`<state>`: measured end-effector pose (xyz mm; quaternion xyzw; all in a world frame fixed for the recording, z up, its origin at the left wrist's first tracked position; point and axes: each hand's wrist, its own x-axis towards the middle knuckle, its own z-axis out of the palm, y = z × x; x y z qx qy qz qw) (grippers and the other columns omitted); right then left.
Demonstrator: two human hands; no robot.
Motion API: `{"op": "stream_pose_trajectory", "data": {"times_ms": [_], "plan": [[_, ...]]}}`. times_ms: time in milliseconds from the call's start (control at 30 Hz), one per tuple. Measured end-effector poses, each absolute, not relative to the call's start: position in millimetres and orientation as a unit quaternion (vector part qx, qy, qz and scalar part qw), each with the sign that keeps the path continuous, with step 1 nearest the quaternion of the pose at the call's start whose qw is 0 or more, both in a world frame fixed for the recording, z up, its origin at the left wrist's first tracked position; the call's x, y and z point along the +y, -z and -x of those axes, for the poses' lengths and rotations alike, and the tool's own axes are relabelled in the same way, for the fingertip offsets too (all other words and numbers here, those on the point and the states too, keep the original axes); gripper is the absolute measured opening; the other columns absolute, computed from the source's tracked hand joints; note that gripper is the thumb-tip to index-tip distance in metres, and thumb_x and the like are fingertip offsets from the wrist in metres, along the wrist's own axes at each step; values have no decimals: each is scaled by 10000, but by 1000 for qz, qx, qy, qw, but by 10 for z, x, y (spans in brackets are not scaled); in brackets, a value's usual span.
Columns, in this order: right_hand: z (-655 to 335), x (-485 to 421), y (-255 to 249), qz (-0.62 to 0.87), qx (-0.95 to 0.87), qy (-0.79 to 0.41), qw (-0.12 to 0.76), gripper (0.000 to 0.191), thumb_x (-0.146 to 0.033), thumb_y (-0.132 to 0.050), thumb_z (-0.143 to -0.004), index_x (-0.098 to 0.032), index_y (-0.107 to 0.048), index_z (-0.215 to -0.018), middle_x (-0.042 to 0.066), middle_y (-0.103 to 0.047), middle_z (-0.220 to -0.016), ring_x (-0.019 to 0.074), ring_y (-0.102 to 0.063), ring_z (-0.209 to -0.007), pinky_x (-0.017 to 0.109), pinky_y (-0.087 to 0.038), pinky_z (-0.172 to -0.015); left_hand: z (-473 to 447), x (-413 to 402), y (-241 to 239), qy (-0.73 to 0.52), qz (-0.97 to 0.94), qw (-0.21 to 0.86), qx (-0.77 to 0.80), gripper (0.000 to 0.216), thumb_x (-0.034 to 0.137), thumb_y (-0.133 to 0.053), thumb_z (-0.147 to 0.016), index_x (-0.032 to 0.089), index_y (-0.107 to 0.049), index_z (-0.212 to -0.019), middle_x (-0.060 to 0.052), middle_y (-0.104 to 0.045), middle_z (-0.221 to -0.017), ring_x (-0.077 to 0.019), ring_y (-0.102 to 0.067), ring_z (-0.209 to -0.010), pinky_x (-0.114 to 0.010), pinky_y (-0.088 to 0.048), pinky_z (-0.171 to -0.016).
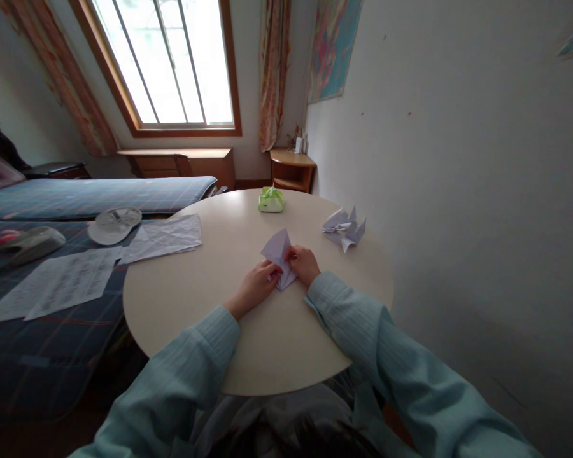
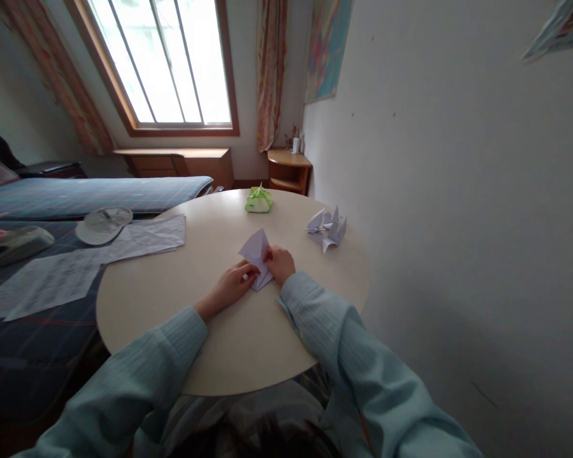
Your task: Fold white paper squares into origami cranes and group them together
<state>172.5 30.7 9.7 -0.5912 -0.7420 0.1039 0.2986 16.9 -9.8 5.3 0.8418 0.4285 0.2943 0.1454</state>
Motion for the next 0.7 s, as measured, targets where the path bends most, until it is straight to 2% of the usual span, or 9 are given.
{"op": "stream_pose_trajectory", "data": {"times_ms": [133, 267, 367, 500, 700], "plan": [[-1731, 329, -65, 582, -751, -102, 294, 247, -43, -421, -669, -175, -624, -715, 30, -623, -812, 131, -549, -784, 212, -385, -731, -164, -97, -66, -295, -831, 128, 454, 172, 156, -432, -766, 191, -572, -860, -36, -566, -907, -126, -532, -791, -237, -421, -729], [-1737, 342, -47, 580, -754, -99, 292, 262, -33, -419, -679, -175, -633, -731, 31, -626, -824, 128, -551, -784, 209, -385, -732, -153, -62, -47, -289, -804, 79, 515, 115, 176, -485, -739, 165, -531, -843, -56, -569, -873, -172, -523, -848, -297, -417, -772], [-1738, 344, -46, 579, -753, -96, 296, 265, -29, -418, -683, -173, -634, -735, 29, -632, -819, 128, -553, -777, 208, -383, -726, -146, -28, -5, -297, -762, 52, 573, 189, 225, -543, -707, 148, -503, -875, -80, -570, -901, -214, -509, -905, -349, -409, -809], [-1738, 347, -40, 578, -754, -90, 300, 260, -31, -424, -683, -176, -634, -731, 26, -637, -814, 133, -553, -773, 212, -380, -721, -152, 1, 47, -315, -746, 84, 580, 243, 219, -550, -701, 141, -475, -918, -98, -574, -948, -210, -516, -949, -340, -406, -845], [-1742, 350, -34, 577, -754, -89, 301, 257, -35, -430, -677, -179, -636, -732, 29, -639, -803, 137, -552, -753, 219, -377, -703, -164, -1, 41, -297, -782, 119, 535, 231, 99, -461, -707, 150, -474, -932, -104, -575, -1044, -191, -500, -1043, -340, -352, -934]]}}
